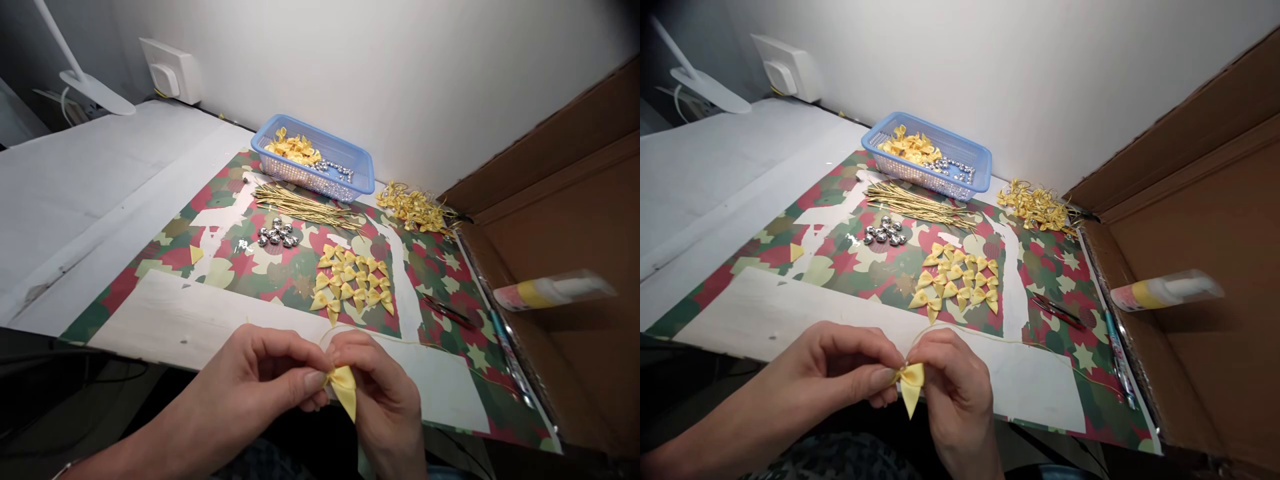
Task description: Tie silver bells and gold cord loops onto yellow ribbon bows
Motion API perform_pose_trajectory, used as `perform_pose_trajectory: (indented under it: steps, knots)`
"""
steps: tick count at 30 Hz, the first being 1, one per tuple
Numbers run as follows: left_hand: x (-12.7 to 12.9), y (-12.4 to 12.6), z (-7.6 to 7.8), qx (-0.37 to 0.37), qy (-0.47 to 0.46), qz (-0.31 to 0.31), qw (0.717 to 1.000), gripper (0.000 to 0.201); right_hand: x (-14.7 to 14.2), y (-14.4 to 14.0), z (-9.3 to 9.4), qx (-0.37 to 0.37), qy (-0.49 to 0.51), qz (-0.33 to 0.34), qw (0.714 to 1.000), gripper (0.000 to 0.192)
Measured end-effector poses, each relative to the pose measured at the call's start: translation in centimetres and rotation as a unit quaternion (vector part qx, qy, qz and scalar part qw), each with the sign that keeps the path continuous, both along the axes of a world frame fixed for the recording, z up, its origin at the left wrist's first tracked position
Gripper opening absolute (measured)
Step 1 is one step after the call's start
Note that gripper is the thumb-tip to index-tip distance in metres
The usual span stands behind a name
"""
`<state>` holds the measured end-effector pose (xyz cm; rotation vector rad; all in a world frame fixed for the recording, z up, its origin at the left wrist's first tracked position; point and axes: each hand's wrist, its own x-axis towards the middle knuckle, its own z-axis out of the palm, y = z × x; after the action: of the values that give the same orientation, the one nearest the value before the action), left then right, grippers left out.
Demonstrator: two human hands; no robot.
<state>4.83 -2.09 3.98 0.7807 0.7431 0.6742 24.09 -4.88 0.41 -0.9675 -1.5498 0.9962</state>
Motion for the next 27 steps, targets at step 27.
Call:
perform_pose_trajectory:
  steps: [27]
  knots:
    - [-0.38,0.07,-0.72,-0.025,-0.015,-0.013,0.999,0.011,0.49,-0.29,0.81,-0.038,0.001,0.022,0.999,0.033]
